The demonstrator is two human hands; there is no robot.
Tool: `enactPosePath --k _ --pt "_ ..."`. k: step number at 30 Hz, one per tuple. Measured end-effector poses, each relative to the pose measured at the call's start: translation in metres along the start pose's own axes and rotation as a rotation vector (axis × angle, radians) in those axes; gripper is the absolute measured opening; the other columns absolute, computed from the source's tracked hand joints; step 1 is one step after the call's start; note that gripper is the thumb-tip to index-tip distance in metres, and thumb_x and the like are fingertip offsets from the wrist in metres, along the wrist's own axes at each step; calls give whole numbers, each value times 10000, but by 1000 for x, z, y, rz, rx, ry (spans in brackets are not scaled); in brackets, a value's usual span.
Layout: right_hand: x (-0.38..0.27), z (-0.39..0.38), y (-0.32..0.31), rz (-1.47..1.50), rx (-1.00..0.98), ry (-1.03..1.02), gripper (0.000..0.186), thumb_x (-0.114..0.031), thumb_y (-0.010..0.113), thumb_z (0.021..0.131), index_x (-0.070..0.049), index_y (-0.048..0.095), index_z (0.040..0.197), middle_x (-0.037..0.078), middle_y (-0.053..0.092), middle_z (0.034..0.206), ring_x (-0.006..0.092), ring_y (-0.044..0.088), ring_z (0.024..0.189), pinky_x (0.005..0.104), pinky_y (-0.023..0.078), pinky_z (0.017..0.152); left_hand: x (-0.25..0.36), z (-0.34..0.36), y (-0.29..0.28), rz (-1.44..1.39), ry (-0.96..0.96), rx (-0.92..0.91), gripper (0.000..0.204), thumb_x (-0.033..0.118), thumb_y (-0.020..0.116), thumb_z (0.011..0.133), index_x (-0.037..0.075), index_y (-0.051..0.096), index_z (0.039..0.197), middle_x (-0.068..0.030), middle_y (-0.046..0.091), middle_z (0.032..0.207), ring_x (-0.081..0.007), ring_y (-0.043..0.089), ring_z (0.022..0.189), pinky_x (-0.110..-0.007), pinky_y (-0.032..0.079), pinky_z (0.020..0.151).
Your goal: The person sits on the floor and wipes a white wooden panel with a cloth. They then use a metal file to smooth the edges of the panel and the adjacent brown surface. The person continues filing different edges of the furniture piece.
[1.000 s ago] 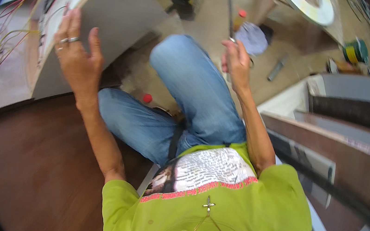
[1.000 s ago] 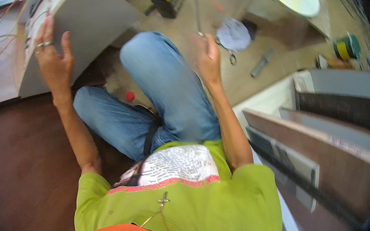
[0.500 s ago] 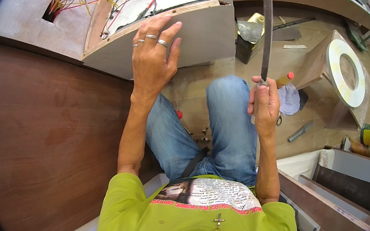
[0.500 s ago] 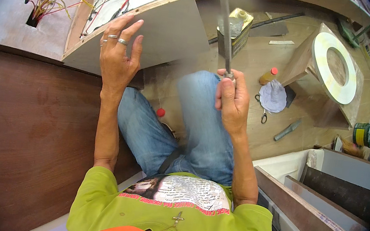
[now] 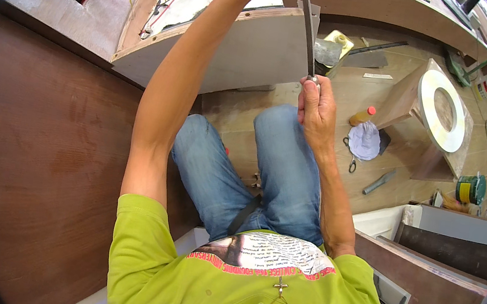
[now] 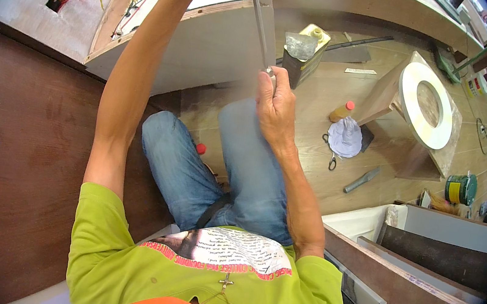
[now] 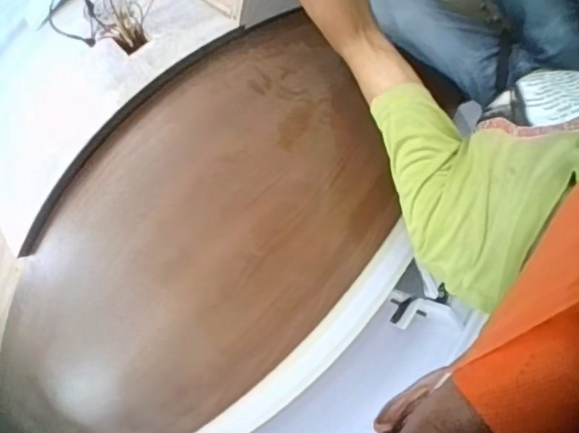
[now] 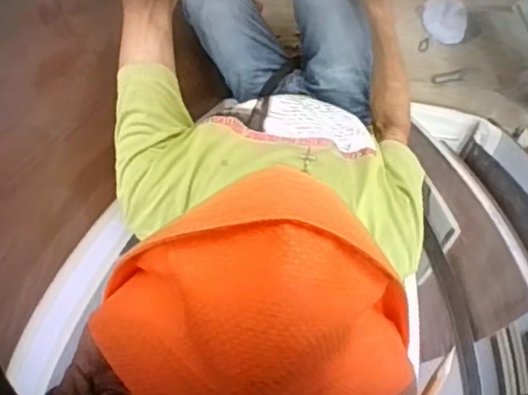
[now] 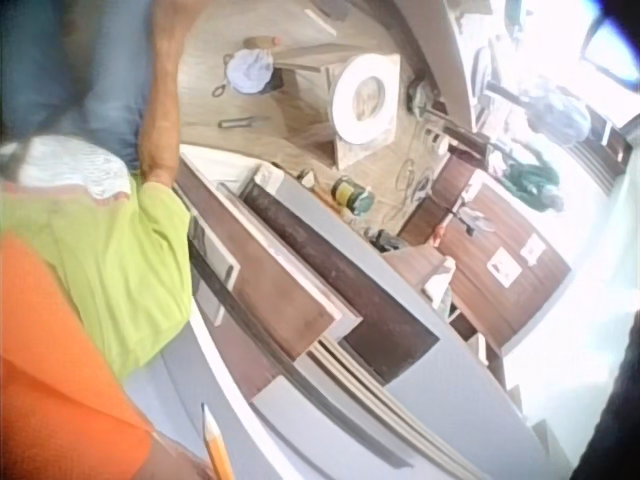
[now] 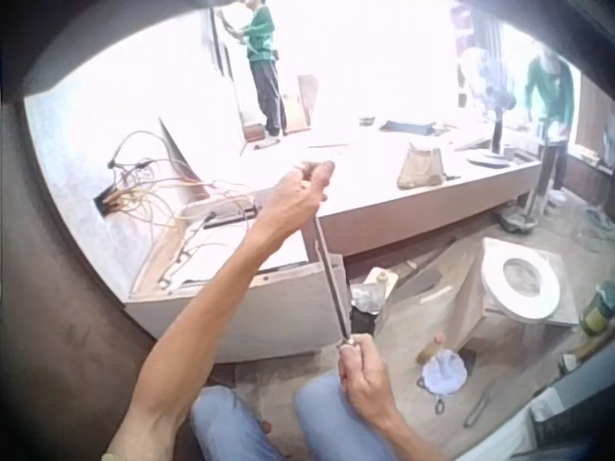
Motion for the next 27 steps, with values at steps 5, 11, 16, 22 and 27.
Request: enactPosePath --k 5,11,16,22,27 --pt "-1 2 1 -11 6 24 280 -319 501 1108 -45 558 1111 -49 456 656 43 420 596 258 362 525 -12 10 14 -5 -10 -28 510 450 556 1041 -28 637 1197 -123 707 985 -192 688 876 -341 548 786" --pt "4 5 -4 -35 5 24 281 -316 503 1106 -40 555 1117 -40 463 653 46 425 600 269 365 528 -8 11 22 -39 -49 -1 485 422 560 1042 -33 638 1192 -120 709 966 -178 693 845 -333 565 733" --pt "11 6 -3 -103 4 11 298 -324 508 1104 -30 544 1136 -9 489 650 67 457 607 294 387 536 -5 12 24 -71 -43 -13 485 413 553 1050 -40 633 1205 -130 711 966 -187 698 849 -337 570 741" --pt "11 5 0 -103 19 0 326 -343 504 1105 -21 540 1145 -2 488 644 72 461 611 300 388 539 -8 14 29 -81 -18 -40 493 405 520 1066 -58 623 1201 -143 711 953 -206 701 844 -350 569 746" --pt "11 5 -2 -109 23 9 346 -357 506 1103 -14 541 1135 -4 477 640 73 455 610 303 387 540 -3 11 29 -71 -9 -43 484 389 500 1075 -65 620 1193 -138 707 928 -202 698 833 -355 566 744"
Point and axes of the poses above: each hand's wrist, its own z-axis towards the middle knuckle, its own y-axis out of the palm, x = y × z, the point moved 4 cm from there along z, towards the middle knuckle
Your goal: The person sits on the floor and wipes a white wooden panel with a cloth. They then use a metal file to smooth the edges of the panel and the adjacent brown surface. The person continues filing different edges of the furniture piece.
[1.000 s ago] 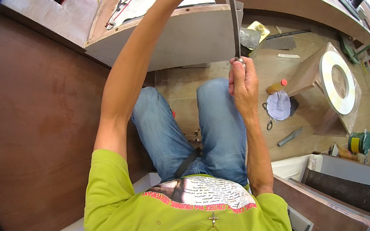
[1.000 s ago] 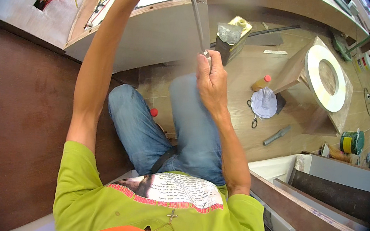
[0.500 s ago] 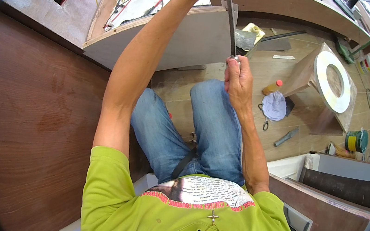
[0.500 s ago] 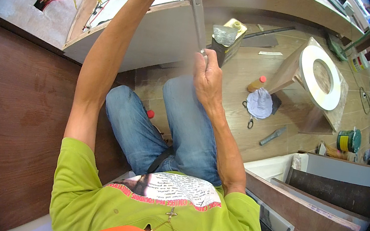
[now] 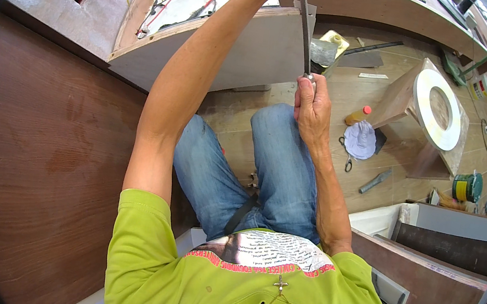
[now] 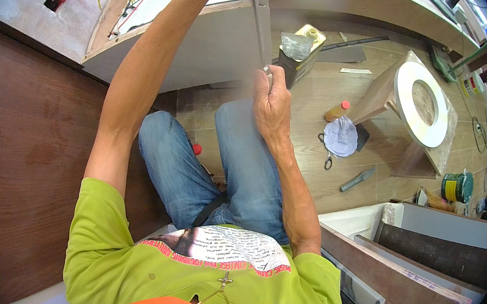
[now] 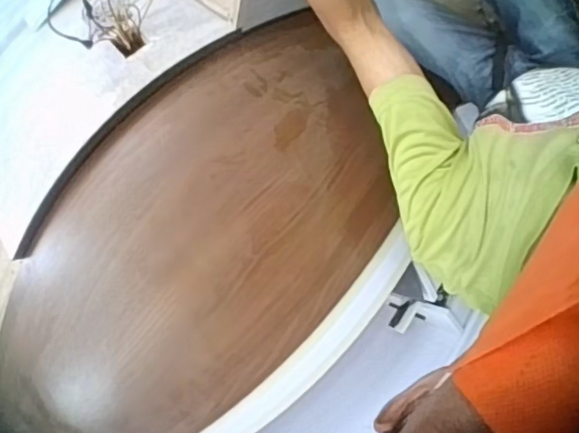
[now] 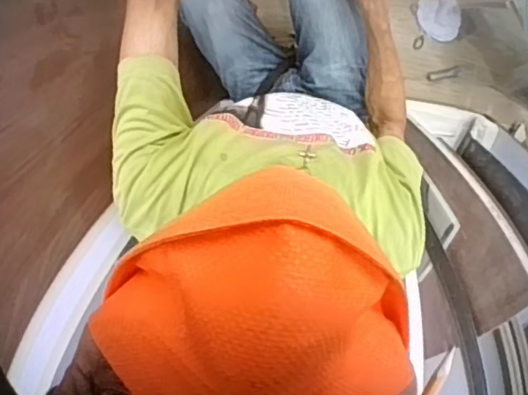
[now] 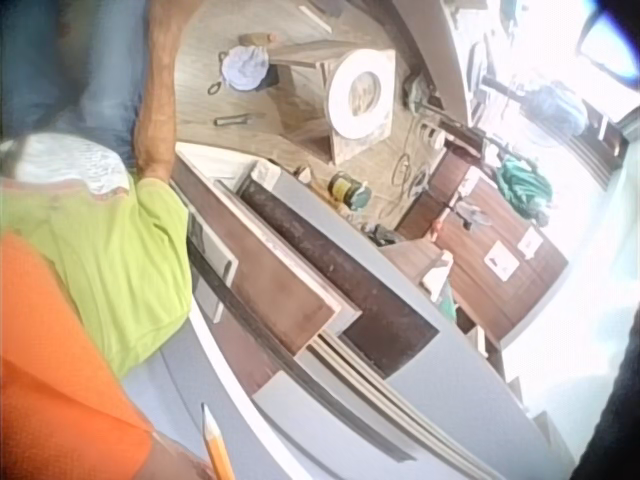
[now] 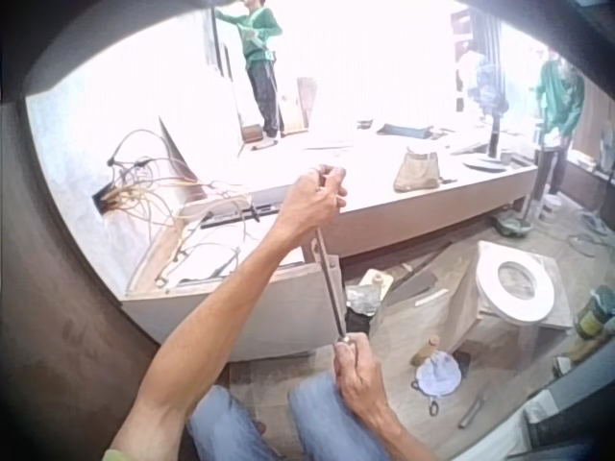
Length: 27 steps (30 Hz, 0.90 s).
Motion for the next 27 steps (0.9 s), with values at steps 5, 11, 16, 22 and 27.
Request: enactPosePath --k 5,11,16,22,27 --pt "2 0 0 -15 3 -3 357 -375 511 1100 -20 543 1131 5 488 654 90 467 619 315 404 554 0 -2 -2 -14 5 18 482 384 502 1075 -70 619 1190 -124 700 911 -184 688 817 -339 565 730" --pt "3 -1 1 -27 5 -7 355 -377 507 1101 -26 540 1140 32 523 679 104 489 637 328 427 579 -1 -2 -1 -30 34 -6 482 382 502 1077 -72 618 1189 -115 697 900 -179 685 803 -326 565 723" --pt "5 0 -1 -83 17 -39 306 -318 515 1096 -18 532 1153 89 548 682 148 516 617 359 442 587 -4 -1 -1 -13 64 3 461 355 481 1082 -72 616 1188 -132 697 892 -193 692 797 -339 567 720" --pt "-2 0 1 -179 37 -52 267 -268 529 1084 -15 518 1168 189 590 709 260 575 593 408 452 591 -18 4 -3 -18 73 -40 452 338 435 1091 -62 604 1213 -160 703 882 -218 712 778 -349 570 703" --pt "-11 1 0 -237 47 -30 254 -254 540 1077 -22 517 1178 240 607 705 376 613 603 446 449 581 -22 11 -1 -16 56 -58 442 308 401 1093 -68 588 1232 -176 711 876 -237 721 736 -356 576 677"
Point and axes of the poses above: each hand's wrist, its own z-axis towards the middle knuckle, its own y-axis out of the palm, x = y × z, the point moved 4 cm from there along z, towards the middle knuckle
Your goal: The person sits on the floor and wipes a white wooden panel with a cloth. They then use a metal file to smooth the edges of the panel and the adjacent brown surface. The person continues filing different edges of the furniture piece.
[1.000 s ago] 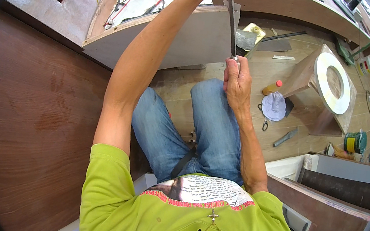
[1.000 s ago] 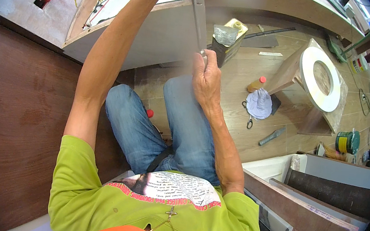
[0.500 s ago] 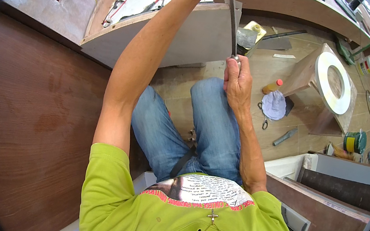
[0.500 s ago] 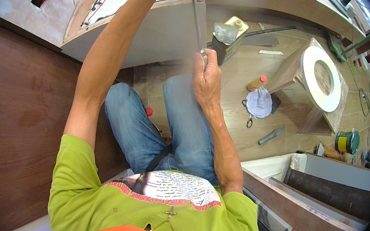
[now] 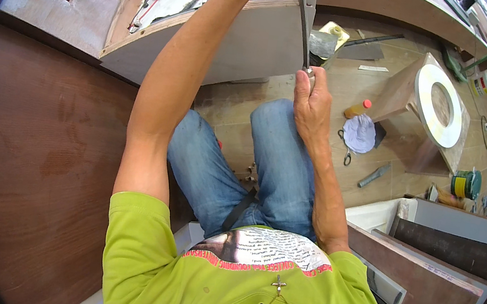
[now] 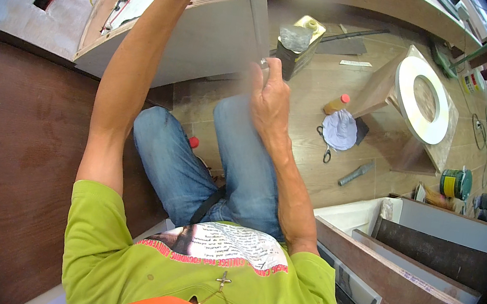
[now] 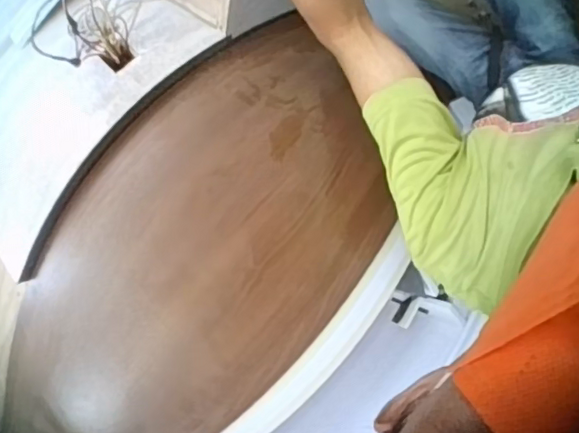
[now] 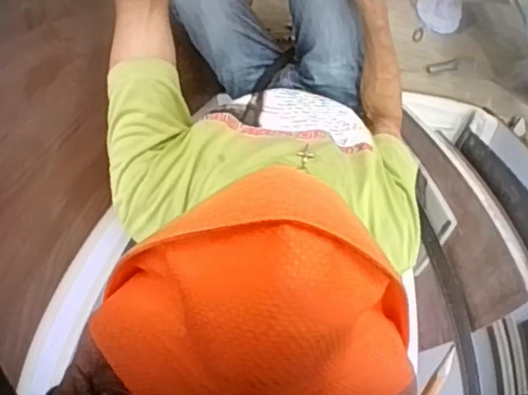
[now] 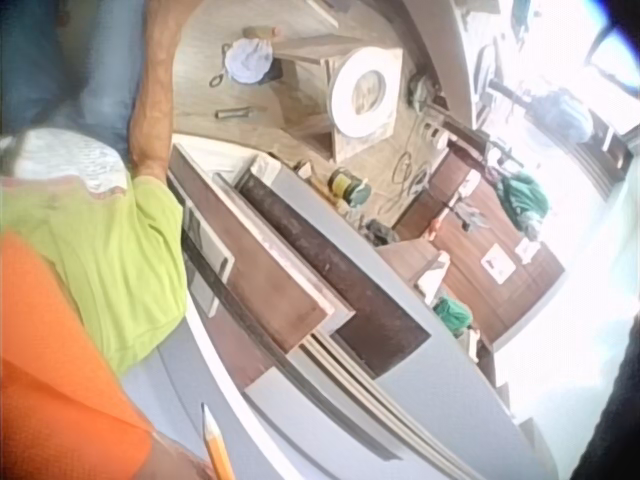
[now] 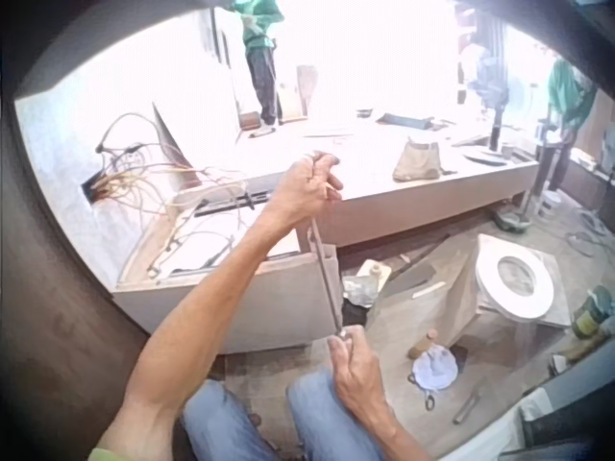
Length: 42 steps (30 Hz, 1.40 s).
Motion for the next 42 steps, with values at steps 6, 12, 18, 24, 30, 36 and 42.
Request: enactPosePath --k 6,12,18,24,30,36,42 --pt "-7 27 6 -103 -16 16 276 -279 548 1070 -20 532 1166 247 633 701 363 653 610 440 474 581 -44 20 -20 197 -1 6 468 282 344 1083 -82 566 1276 -205 723 880 -257 749 767 -376 591 703" --pt "-8 15 0 59 12 36 316 -310 564 1063 -13 539 1168 220 659 718 294 678 638 422 498 610 7 15 -11 233 100 -27 488 323 348 1091 -79 583 1237 -204 718 868 -267 744 752 -381 571 723" --pt "1 4 8 100 17 6 339 -319 566 1062 -7 534 1189 204 634 703 286 643 614 424 481 597 11 8 -7 146 73 -24 465 327 402 1100 -90 574 1213 -196 706 868 -256 730 724 -367 566 695" --pt "0 0 5 102 -1 49 347 -320 546 1070 5 531 1193 212 619 698 306 637 619 434 472 608 -2 0 -1 107 45 -61 453 311 394 1102 -95 551 1231 -205 698 882 -266 737 738 -374 575 685" --pt "-18 14 10 88 -16 40 313 -273 569 1059 7 536 1194 223 627 694 370 627 616 442 469 604 -21 19 -7 118 -35 -114 477 281 375 1097 -111 499 1338 -251 738 928 -287 763 793 -379 582 719" --pt "-12 8 -1 -25 49 -6 303 -276 578 1053 4 553 1168 275 672 768 485 663 730 504 490 639 -15 20 -14 419 79 -176 480 252 381 1083 -118 472 1376 -235 756 943 -278 776 828 -377 585 752" --pt "-12 28 9 25 -55 73 318 -294 567 1056 -1 548 1179 295 687 816 511 669 803 529 498 668 -37 25 -20 443 -33 -171 455 210 371 1077 -110 469 1387 -225 766 958 -270 773 892 -356 579 810"
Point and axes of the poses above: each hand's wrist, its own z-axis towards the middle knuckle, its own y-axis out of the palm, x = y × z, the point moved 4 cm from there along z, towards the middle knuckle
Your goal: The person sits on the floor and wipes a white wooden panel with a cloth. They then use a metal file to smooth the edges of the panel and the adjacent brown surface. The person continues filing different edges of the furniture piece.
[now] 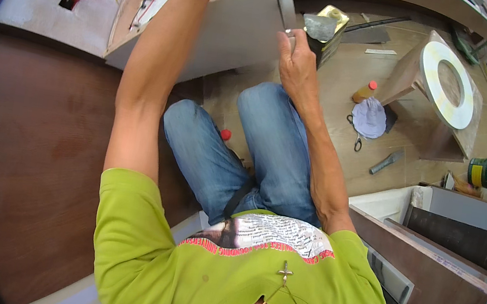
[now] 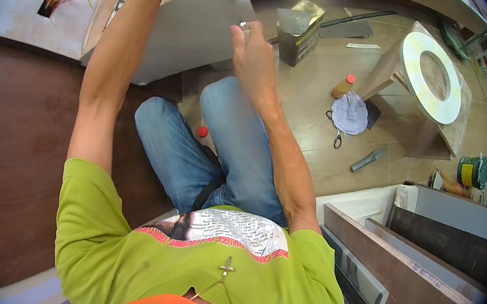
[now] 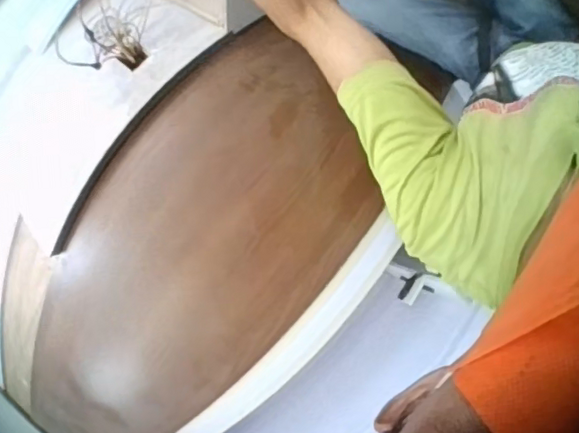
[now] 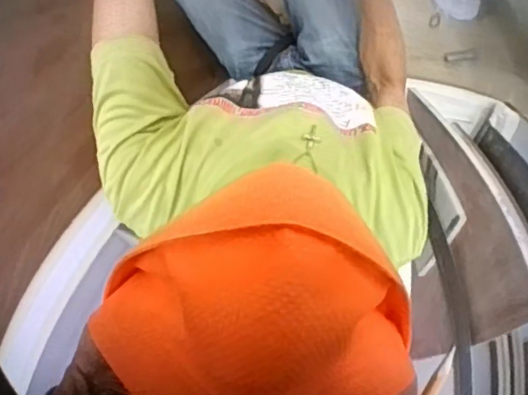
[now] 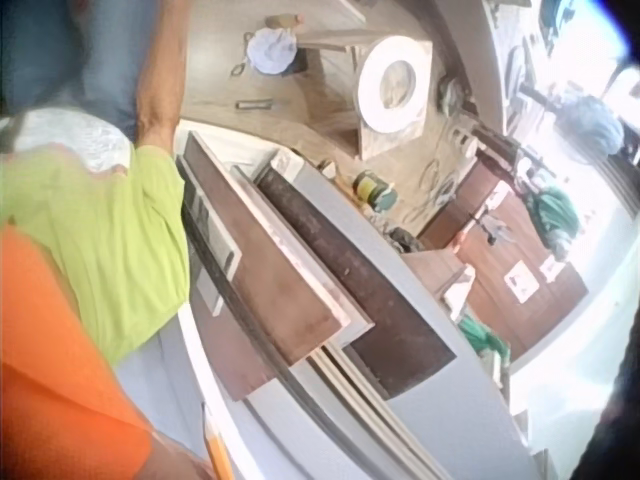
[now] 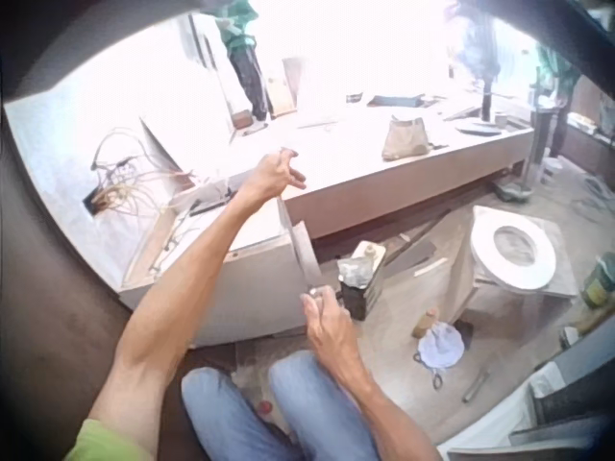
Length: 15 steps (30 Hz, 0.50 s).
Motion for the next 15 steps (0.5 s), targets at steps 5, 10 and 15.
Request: enactPosePath --k 5,10,15 --pt "7 -15 -10 78 89 -118 333 -328 566 1059 -7 547 1150 269 672 767 495 660 763 530 481 657 25 -6 -3 -139 -21 -11 474 220 335 1087 -110 448 1409 -256 754 1013 -291 770 902 -349 568 860" --pt "10 -4 21 89 27 -102 336 -339 562 1064 -12 549 1142 243 661 741 468 656 707 523 464 625 -35 1 -14 -23 -151 -17 480 247 321 1103 -106 458 1398 -275 746 1030 -301 766 894 -369 566 868" --pt "4 -15 -9 135 78 -94 371 -370 541 1070 -4 551 1127 226 652 723 445 661 697 522 465 621 29 -2 -4 -41 -18 -53 509 296 311 1115 -95 462 1405 -262 747 991 -308 760 896 -398 566 870"
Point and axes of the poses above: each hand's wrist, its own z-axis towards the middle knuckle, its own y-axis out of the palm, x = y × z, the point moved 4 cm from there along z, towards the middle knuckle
